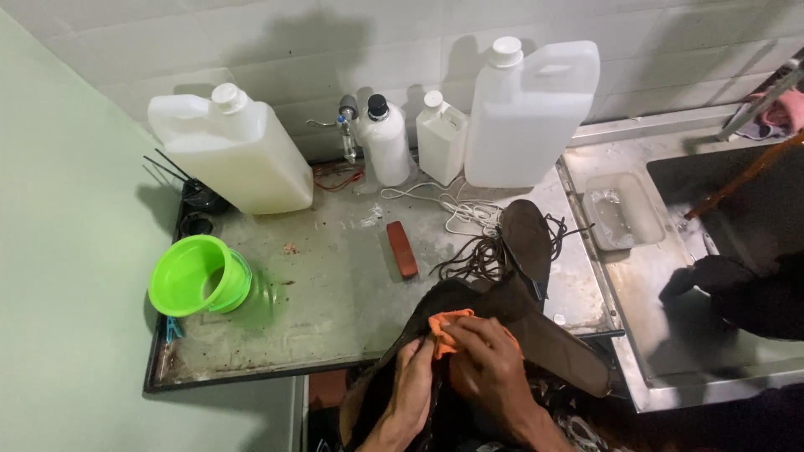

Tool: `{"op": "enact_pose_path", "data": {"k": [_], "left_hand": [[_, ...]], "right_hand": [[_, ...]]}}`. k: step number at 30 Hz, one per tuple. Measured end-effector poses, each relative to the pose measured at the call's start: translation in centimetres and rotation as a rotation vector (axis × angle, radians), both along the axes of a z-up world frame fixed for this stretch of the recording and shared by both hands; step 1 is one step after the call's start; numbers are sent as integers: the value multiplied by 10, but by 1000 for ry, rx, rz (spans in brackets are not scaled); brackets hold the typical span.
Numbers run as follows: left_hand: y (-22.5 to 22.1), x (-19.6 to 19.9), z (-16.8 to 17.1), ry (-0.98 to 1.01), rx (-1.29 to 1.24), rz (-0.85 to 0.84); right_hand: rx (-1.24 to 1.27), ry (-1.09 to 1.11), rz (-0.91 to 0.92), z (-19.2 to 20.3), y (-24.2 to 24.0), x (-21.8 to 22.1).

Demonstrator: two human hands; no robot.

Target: Cleaning a leather boot with a cloth and using a small hand tool to perform repairs on the shoe.

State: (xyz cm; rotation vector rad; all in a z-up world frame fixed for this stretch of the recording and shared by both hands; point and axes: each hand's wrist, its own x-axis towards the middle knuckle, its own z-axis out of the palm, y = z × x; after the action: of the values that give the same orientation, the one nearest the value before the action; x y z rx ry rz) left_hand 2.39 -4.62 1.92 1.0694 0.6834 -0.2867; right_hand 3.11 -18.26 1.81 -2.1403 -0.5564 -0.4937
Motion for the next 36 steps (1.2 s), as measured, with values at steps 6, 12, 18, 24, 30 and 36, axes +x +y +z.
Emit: {"op": "enact_pose_path", "data": {"k": [6,12,18,24,30,36], "left_hand": [[4,-8,40,114,131,-166],[9,-23,21,218,258,-168],[7,-29,15,113,119,-121],[7,-20,51,-300,-35,-53],[0,-34,7,-71,-186,104],[0,-46,-53,-41,6,89]], "right_hand": [[133,-150,-212,30,19,-8],[127,-97,-262,19,18,-8],[274,169,-405,24,14,3],[0,-171,21,9,20,-18],[92,-115,-59,56,15,-10],[21,-32,-208,9,-2,-11]]}}
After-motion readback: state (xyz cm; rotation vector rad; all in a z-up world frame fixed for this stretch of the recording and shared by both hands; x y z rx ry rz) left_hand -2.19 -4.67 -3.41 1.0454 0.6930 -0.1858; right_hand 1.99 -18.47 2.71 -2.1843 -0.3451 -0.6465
